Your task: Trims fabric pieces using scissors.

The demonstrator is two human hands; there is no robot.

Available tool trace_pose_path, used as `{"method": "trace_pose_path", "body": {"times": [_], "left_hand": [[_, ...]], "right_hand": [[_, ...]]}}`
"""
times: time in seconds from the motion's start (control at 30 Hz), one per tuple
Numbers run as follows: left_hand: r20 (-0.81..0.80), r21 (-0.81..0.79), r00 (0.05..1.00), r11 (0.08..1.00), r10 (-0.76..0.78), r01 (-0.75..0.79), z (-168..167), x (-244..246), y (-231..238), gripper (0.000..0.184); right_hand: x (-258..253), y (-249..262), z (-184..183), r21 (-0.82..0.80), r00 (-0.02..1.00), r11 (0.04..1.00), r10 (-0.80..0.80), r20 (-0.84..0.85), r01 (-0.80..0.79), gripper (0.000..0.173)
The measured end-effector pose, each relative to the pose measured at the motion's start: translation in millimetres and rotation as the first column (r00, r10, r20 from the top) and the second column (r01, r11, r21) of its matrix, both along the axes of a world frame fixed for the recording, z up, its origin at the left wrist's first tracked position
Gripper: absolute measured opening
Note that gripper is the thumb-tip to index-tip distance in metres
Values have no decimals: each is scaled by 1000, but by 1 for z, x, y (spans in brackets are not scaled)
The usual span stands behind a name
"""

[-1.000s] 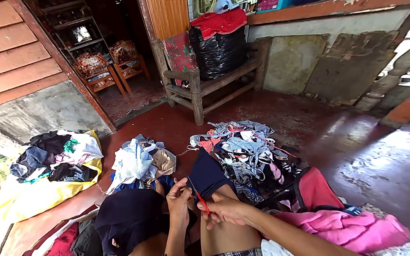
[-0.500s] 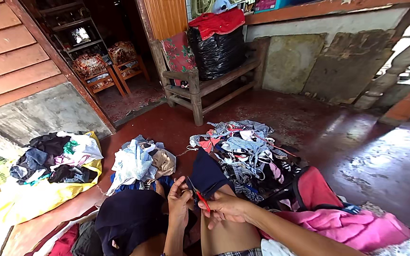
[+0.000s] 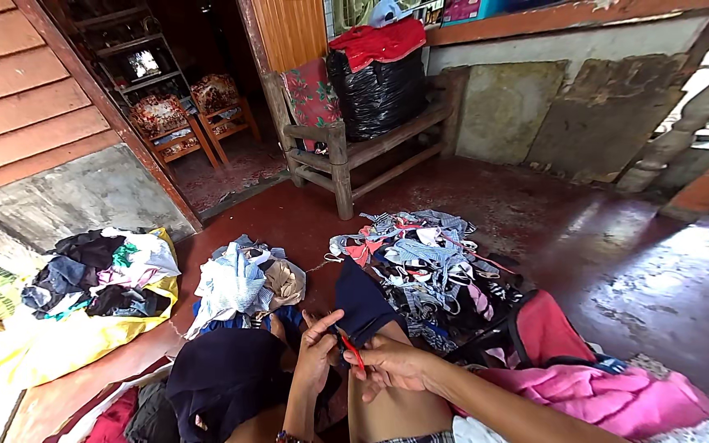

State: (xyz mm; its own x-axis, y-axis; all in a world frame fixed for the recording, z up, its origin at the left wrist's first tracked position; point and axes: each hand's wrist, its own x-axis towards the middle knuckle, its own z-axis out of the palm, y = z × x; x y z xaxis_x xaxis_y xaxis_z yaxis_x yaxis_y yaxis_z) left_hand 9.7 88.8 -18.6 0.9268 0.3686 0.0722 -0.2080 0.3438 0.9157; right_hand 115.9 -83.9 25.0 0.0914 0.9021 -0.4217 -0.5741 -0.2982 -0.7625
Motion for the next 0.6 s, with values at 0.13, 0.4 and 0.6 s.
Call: {"method": "trace_pose_path", "body": {"times": [0.13,0.4,0.6], "left_hand": [[-22,-1,1000,1000,-4,4,0,-1,1,43],[-47,7,998,1000,-30,30,0,-1,1,41],[-52,-82,998,996,20,-24,-6,1,-2,40]], "right_hand": [[-1,-1,0,1,1000,1000,18,7,-18,23],[0,0,-4,-24,999,999,42,17,-42,27],[0,-1,0,-35,999,999,23,45,-22,23]]}}
